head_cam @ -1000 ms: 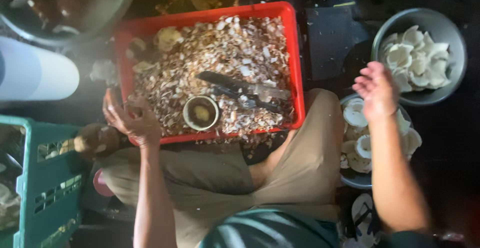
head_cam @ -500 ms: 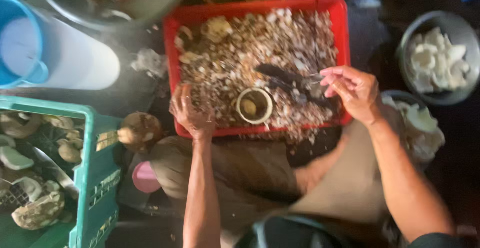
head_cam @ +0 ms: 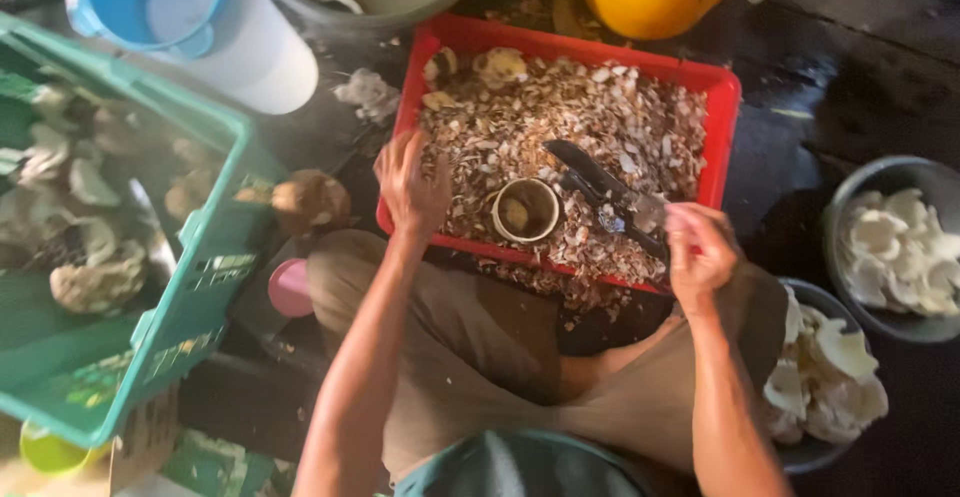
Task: The person sits cross-legged and uses a knife to peel the husk from coconuts, rotating them to remove the outer layer. Peeled coconuts are placed into a nearby container while husk debris accumulates in a red tray.
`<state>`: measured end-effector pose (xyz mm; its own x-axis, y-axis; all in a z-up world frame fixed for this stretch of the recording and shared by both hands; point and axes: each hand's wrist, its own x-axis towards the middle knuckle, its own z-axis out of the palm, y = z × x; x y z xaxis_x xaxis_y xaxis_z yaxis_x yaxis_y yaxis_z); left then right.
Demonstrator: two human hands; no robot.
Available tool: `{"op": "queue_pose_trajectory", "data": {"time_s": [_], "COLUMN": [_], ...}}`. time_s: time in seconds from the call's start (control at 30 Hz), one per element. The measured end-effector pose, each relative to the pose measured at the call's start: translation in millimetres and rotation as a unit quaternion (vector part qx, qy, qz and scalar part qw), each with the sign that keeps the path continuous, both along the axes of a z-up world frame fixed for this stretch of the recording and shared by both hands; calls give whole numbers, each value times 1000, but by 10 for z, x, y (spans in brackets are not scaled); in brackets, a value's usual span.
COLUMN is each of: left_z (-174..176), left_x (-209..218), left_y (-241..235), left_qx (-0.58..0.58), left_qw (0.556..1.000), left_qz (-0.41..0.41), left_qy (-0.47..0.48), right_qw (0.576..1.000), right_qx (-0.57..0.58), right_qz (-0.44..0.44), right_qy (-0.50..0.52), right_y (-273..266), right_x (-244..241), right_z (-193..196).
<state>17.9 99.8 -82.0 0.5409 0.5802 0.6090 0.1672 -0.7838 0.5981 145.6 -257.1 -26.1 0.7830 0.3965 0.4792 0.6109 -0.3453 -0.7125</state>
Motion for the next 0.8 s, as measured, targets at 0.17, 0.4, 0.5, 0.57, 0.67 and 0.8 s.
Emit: {"op": "queue_pose_trajectory", "data": {"time_s": [0.17,0.4,0.5,0.57,0.67,0.8], "left_z": [237,-305,-644,-859,-1020,-1069], "left_x": [501,1480,1943,2152,2402,2564], "left_y": [621,2024,2496,2653,2811,2920], "left_qx": [40,11,-41,-46,-70,-129], "left_qw": [998,993,967,959,911,897], "left_qz": [-37,18,56,93,116,133], "left_qy": [17,113,246,262,389,401], "right_qw": [989,984,981,980,981,977], "right_qx": [88,22,27,22,-1,-43], "right_qz": [-32,-37,-39,-71,-93,-100], "right_qy": [112,172,187,186,173,183], "right_y": [-220,-259,-228,-209,-158,-98], "right_x": [83,170,218,225,257,327], "right_z": [-148,-327,-368,-380,-384,-403]}}
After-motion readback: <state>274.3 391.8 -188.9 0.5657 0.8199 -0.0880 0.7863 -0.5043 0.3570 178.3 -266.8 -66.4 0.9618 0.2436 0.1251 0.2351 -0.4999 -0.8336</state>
